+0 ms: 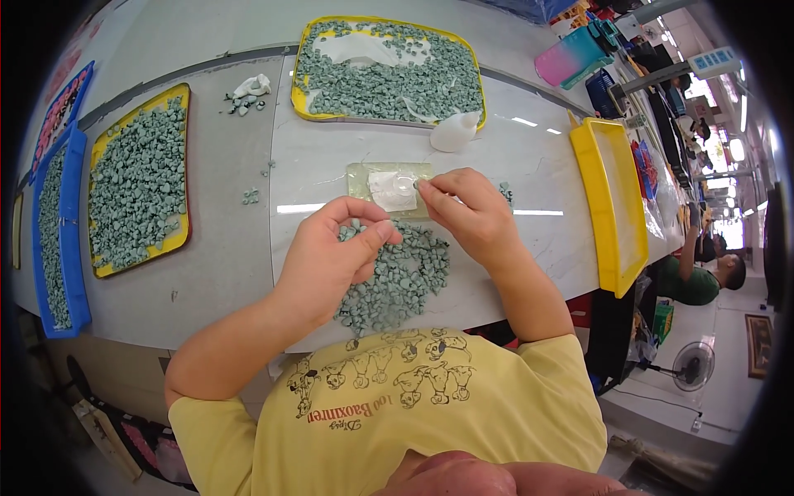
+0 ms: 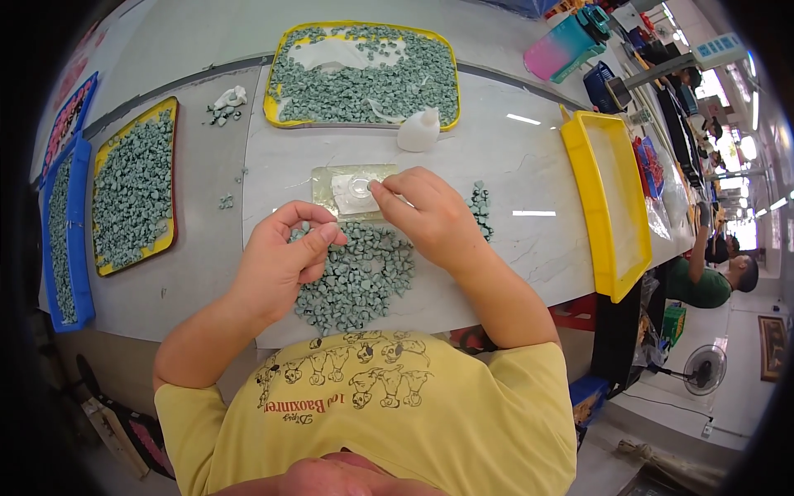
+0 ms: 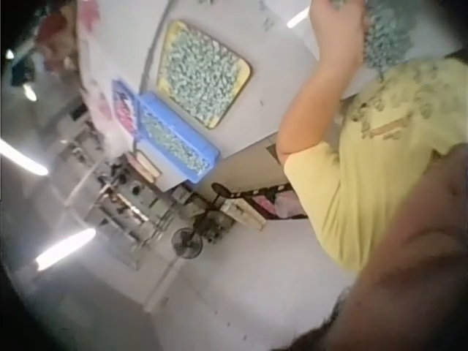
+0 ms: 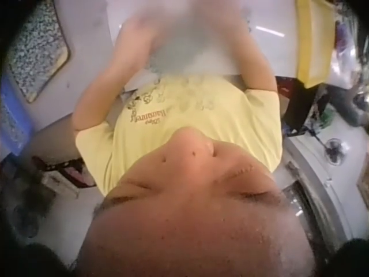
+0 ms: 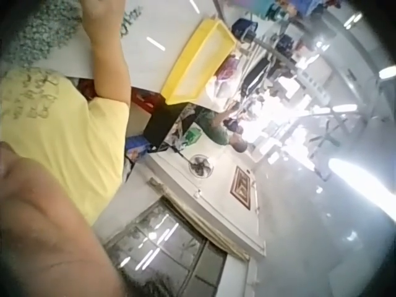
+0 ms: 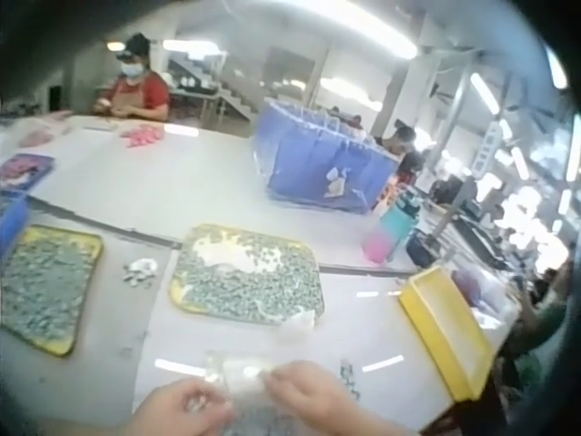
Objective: Packaging small green plastic pieces into a clear plastic bag at a workbench in a factory setting.
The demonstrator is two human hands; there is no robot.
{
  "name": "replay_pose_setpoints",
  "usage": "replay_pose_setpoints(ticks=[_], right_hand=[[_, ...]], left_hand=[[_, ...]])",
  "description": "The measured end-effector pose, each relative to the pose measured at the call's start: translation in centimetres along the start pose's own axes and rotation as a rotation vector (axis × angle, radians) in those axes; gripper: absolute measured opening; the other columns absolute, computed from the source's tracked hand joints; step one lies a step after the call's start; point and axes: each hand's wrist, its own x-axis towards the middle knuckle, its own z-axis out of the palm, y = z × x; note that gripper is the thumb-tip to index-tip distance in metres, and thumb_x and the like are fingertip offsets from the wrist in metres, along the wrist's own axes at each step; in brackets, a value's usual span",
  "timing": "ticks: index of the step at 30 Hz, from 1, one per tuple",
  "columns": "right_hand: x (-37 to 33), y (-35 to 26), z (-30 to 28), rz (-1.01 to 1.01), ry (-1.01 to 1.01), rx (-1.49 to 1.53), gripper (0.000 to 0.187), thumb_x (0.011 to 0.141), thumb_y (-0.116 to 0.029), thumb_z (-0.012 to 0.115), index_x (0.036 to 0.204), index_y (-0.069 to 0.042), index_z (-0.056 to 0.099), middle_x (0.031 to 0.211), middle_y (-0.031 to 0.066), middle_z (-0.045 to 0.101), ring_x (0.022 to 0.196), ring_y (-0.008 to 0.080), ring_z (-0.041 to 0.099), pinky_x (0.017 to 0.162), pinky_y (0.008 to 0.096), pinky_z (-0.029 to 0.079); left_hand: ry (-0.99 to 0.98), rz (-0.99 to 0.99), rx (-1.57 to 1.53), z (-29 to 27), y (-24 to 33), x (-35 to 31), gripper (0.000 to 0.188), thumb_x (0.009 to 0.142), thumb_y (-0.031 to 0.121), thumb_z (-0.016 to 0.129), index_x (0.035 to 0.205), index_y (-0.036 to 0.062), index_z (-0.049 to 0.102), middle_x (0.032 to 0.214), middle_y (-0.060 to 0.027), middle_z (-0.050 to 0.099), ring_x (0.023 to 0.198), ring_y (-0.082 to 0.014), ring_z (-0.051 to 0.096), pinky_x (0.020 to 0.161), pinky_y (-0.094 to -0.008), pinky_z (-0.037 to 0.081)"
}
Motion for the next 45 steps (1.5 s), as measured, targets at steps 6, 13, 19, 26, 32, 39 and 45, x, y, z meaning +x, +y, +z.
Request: replay_pose_setpoints(ticks=[6,13,19,26,32,39,45], right_hand=[[0.4,-0.2,0.5,-0.020,-0.036,-0.056,0.034,0.056,0.004,0.067,0.090,0.002,0.063,0.081,0.0083,0.059,0.071,0.0219,0.058,0.058,0.0301,0.047],[0.7,-0.7,0.6,-0.004,-0.028,-0.041,0.028,0.059,0.005,0.068,0.087,0.001,0.063,0.081,0.0085,0.059,0.071,0.0215,0.058,0.058,0.0297,0.048],[0.7,-2.5,1.0,0.419,0.101,0.387,0.015,0.070,0.008,0.065,0.083,0.002,0.061,0.078,0.0078,0.059,0.070,0.0158,0.056,0.058,0.0250,0.044],[0.8,-4.5,1.1,0.458,0.108,0.620,0.013,0.069,0.010,0.065,0.078,0.002,0.060,0.078,0.0083,0.058,0.068,0.0150,0.055,0.058,0.0234,0.042],[1.4,-5.0,0.9,0.077,0.179,0.354,0.024,0.061,0.010,0.069,0.082,0.001,0.061,0.078,0.0089,0.058,0.065,0.0204,0.056,0.054,0.0278,0.044],[1.4,-4.7,1.1,-0.089,0.148,0.245,0.028,0.059,0.007,0.071,0.085,0.002,0.063,0.081,0.0092,0.059,0.066,0.0217,0.056,0.054,0.0295,0.046],[1.5,-5.3,1.6,-0.207,0.186,0.132,0.024,0.059,0.003,0.071,0.081,0.004,0.062,0.082,0.0105,0.059,0.066,0.0237,0.055,0.055,0.0300,0.046]], left_hand=[[0.044,-0.005,-0.022,-0.1,0.4,0.0,0.018,0.086,0.011,0.058,0.099,-0.0001,0.052,0.083,-0.0078,0.060,0.049,-0.0040,0.033,0.045,-0.0190,0.030],[0.040,-0.017,-0.089,-0.6,0.2,-0.3,0.013,0.090,0.013,0.053,0.097,0.0022,0.050,0.081,-0.0043,0.054,0.051,-0.0029,0.032,0.043,-0.0177,0.027],[0.016,-0.018,-0.091,-0.3,0.3,-0.8,0.017,0.095,0.022,0.044,0.084,0.0091,0.041,0.068,0.0022,0.040,0.050,-0.0039,0.028,0.041,-0.0188,0.022],[0.015,-0.105,-0.115,0.1,0.5,-1.2,0.024,0.094,0.029,0.045,0.079,0.0106,0.041,0.060,0.0043,0.033,0.046,-0.0042,0.025,0.038,-0.0201,0.018],[0.021,-0.146,-0.178,0.3,0.4,-1.1,0.027,0.094,0.030,0.045,0.075,0.0104,0.041,0.058,0.0049,0.032,0.044,-0.0042,0.023,0.037,-0.0206,0.016],[-0.014,-0.165,-0.199,0.3,0.3,-1.3,0.027,0.094,0.029,0.045,0.075,0.0099,0.041,0.058,0.0046,0.033,0.044,-0.0041,0.024,0.037,-0.0205,0.016],[0.000,-0.101,-0.154,0.4,0.0,-1.9,0.025,0.094,0.030,0.045,0.078,0.0108,0.040,0.059,0.0044,0.033,0.045,-0.0044,0.025,0.039,-0.0201,0.019]])
